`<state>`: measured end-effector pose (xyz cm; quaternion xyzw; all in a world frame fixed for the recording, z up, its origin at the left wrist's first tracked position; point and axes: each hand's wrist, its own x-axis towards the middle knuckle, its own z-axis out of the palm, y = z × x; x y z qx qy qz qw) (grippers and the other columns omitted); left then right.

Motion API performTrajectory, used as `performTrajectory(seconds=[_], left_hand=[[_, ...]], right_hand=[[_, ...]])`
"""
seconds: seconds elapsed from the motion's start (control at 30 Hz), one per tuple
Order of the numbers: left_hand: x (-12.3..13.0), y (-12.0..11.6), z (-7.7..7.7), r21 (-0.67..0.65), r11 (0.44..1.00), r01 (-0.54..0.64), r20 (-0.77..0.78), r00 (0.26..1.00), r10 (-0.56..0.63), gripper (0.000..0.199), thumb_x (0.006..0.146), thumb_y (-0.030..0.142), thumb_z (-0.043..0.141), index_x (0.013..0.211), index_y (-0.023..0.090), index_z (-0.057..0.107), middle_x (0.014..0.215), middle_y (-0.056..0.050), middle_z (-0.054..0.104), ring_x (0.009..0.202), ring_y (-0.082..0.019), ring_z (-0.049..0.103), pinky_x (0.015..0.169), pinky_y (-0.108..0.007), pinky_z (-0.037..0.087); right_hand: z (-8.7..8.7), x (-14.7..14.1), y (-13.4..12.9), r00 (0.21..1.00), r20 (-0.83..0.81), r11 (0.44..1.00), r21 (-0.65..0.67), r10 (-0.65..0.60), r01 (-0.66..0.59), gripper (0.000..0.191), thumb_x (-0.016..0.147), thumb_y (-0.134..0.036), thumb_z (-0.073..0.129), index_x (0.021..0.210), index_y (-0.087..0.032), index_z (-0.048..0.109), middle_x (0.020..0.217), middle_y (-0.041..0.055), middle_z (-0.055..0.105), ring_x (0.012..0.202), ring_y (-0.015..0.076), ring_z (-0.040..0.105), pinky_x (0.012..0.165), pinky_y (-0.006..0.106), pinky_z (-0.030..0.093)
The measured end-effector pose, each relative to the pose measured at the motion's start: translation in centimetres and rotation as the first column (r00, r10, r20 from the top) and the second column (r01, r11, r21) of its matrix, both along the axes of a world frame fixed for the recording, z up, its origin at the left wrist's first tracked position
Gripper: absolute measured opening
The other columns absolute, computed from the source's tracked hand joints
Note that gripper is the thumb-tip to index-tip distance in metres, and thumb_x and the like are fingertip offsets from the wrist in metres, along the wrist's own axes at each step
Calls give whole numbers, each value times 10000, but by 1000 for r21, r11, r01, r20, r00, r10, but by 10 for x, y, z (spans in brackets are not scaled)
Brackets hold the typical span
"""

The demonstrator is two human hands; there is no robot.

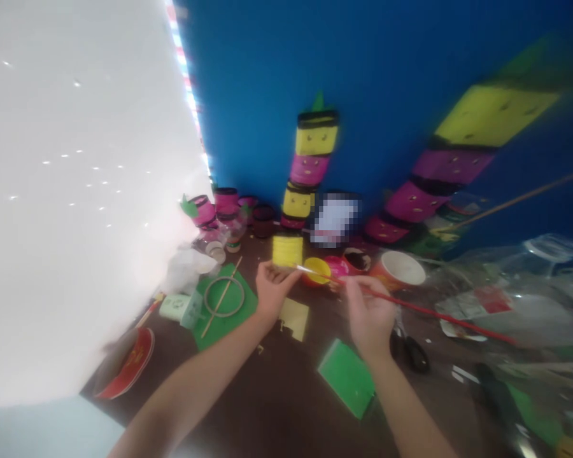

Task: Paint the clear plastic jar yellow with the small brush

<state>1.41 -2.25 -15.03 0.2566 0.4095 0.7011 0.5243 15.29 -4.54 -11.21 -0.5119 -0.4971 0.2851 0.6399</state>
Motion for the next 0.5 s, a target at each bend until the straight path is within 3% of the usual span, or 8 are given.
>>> performTrajectory(seconds=[0.17,0.37,0.5], left_hand=[[-1,0,1,-9,1000,0,4,1000,0,469,513,202,808,832,187,466,852,-29,664,858,-171,656,918,-386,440],[0,1,-4,-5,1000,-8,-6,1000,8,487,505,198,814,839,186,459,833,-17,656,848,-161,651,907,-373,442],[0,1,-5,6,1000,2,-16,1000,-2,478,525,201,807,849,187,456,845,-16,651,852,-153,649,894,-359,454]], right_hand=[[1,7,-1,990,56,991,49,-127,124,182,741,-342,629,721,-164,594,630,21,641,559,156,621,604,313,523],[1,-1,-4,997,77,998,55,23,-27,164,767,-336,604,755,-172,603,674,30,656,605,168,636,632,328,529],[4,-2,-5,991,129,995,88,-47,36,151,766,-321,601,750,-172,604,668,25,650,604,164,633,620,315,524]])
